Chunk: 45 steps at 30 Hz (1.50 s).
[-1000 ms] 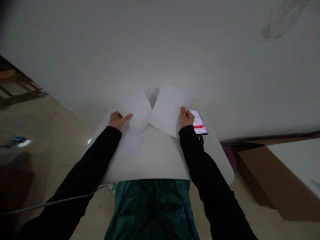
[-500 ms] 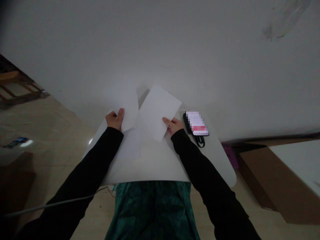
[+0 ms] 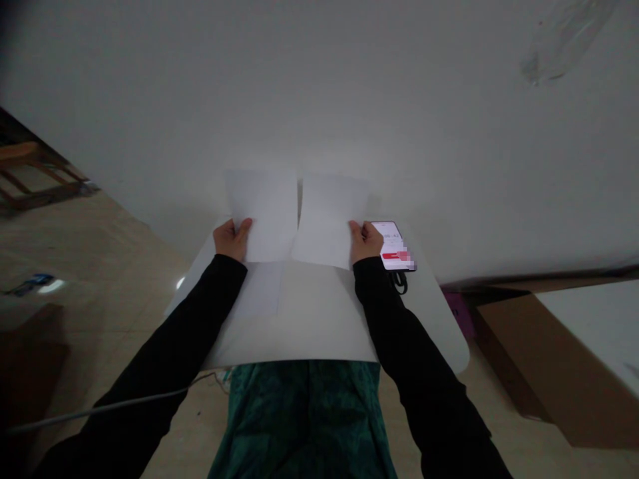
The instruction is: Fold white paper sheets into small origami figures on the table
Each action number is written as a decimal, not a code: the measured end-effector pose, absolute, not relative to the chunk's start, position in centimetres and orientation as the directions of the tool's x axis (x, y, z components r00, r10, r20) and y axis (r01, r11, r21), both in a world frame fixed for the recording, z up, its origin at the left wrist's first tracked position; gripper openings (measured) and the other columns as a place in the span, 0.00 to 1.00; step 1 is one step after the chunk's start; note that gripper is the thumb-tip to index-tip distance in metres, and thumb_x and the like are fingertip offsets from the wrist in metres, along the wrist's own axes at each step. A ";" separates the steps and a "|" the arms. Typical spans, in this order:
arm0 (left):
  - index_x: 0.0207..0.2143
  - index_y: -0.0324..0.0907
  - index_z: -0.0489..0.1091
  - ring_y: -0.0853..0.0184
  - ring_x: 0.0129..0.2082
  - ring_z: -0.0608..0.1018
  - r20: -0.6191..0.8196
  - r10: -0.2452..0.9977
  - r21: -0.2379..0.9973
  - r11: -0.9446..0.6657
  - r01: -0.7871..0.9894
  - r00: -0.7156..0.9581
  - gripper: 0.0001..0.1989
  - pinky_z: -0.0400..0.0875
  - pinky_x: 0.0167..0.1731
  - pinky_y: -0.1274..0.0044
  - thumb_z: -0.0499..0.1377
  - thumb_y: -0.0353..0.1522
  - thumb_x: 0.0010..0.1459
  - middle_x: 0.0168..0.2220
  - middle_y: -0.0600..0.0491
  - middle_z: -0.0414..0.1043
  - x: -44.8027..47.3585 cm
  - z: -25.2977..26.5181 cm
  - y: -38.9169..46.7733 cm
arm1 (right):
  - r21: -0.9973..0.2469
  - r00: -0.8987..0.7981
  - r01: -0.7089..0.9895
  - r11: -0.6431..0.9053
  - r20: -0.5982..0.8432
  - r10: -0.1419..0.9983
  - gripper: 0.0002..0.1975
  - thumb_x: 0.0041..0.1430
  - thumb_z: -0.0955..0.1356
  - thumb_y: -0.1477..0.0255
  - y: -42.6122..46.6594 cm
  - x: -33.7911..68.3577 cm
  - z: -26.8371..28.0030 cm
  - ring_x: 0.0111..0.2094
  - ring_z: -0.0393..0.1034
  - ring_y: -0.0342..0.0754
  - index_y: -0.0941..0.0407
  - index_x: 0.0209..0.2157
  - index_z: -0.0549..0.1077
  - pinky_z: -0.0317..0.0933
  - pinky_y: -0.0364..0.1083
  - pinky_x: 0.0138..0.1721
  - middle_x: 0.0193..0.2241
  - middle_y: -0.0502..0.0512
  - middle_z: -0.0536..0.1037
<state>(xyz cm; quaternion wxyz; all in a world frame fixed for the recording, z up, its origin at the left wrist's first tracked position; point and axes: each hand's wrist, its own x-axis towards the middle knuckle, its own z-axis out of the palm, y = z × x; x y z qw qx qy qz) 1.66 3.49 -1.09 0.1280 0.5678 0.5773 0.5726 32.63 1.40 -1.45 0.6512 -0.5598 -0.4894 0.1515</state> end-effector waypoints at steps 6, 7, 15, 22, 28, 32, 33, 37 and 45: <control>0.24 0.36 0.70 0.73 0.19 0.59 0.508 0.797 0.805 -0.306 0.508 -0.326 0.18 0.54 0.19 0.80 0.59 0.44 0.51 0.18 0.58 0.58 1.8 -0.6 3.3 | -0.834 0.438 0.399 0.381 0.538 0.720 0.24 0.52 0.68 0.60 1.5 33.2 -1.1 0.21 0.43 0.38 0.54 0.16 0.51 0.41 0.42 0.22 0.16 0.41 0.47; 0.25 0.36 0.71 0.73 0.20 0.59 0.506 0.798 0.810 -0.310 0.498 -0.326 0.18 0.55 0.19 0.80 0.59 0.44 0.51 0.18 0.57 0.59 1.8 -0.6 3.2 | -0.831 0.437 0.394 0.393 0.545 0.715 0.24 0.53 0.68 0.60 1.5 33.2 -1.1 0.21 0.43 0.38 0.54 0.16 0.51 0.41 0.42 0.23 0.16 0.41 0.47; 0.27 0.36 0.72 0.73 0.20 0.61 0.537 0.761 0.805 -0.333 0.490 -0.364 0.16 0.57 0.20 0.80 0.60 0.42 0.50 0.19 0.57 0.61 2.0 -0.4 3.1 | -0.815 0.450 0.430 0.388 0.566 0.691 0.23 0.54 0.67 0.60 1.0 33.0 -0.4 0.21 0.44 0.38 0.54 0.16 0.52 0.42 0.42 0.23 0.16 0.41 0.48; 0.28 0.36 0.73 0.73 0.20 0.64 0.541 0.742 0.818 -0.354 0.453 -0.396 0.16 0.59 0.21 0.80 0.60 0.42 0.49 0.20 0.57 0.65 2.3 -0.1 3.1 | -0.817 0.487 0.400 0.416 0.574 0.659 0.22 0.53 0.67 0.59 0.9 32.8 -0.1 0.20 0.46 0.38 0.54 0.16 0.55 0.44 0.42 0.22 0.15 0.41 0.51; 0.28 0.36 0.74 0.73 0.20 0.64 0.556 0.727 0.816 -0.383 0.433 -0.404 0.17 0.59 0.20 0.80 0.60 0.43 0.49 0.20 0.57 0.65 2.1 -0.2 3.3 | -0.821 0.514 0.392 0.415 0.570 0.641 0.22 0.54 0.67 0.57 0.6 32.5 0.1 0.20 0.48 0.39 0.54 0.17 0.56 0.44 0.41 0.22 0.15 0.42 0.53; 0.29 0.37 0.74 0.74 0.19 0.64 0.558 0.724 0.823 -0.420 0.381 -0.407 0.17 0.60 0.20 0.80 0.61 0.43 0.49 0.21 0.57 0.66 2.0 -0.4 3.6 | -0.819 0.525 0.373 0.436 0.574 0.628 0.21 0.54 0.67 0.59 0.5 32.4 0.3 0.20 0.49 0.39 0.55 0.17 0.58 0.45 0.41 0.22 0.15 0.41 0.54; 0.28 0.37 0.74 0.74 0.19 0.64 0.559 0.722 0.823 -0.426 0.375 -0.408 0.17 0.59 0.20 0.80 0.61 0.43 0.49 0.21 0.57 0.65 2.0 -0.4 3.6 | -0.822 0.531 0.364 0.438 0.569 0.628 0.20 0.54 0.67 0.59 0.4 32.4 0.3 0.20 0.49 0.39 0.55 0.17 0.59 0.46 0.41 0.22 0.15 0.41 0.55; 0.26 0.37 0.72 0.74 0.19 0.63 0.569 0.718 0.815 -0.432 0.385 -0.400 0.15 0.58 0.19 0.80 0.61 0.42 0.49 0.19 0.57 0.63 2.3 0.0 3.3 | -0.831 0.535 0.359 0.425 0.557 0.636 0.19 0.55 0.67 0.60 0.2 32.1 0.4 0.21 0.50 0.39 0.55 0.18 0.59 0.48 0.41 0.24 0.16 0.42 0.56; 0.21 0.39 0.65 0.74 0.19 0.61 0.573 0.667 0.807 -0.359 0.468 -0.476 0.17 0.56 0.19 0.80 0.58 0.43 0.51 0.18 0.58 0.57 1.2 1.0 3.0 | -0.805 0.637 0.336 0.489 0.576 0.512 0.22 0.55 0.66 0.60 1.0 33.7 0.5 0.21 0.48 0.39 0.54 0.17 0.54 0.46 0.41 0.23 0.16 0.42 0.51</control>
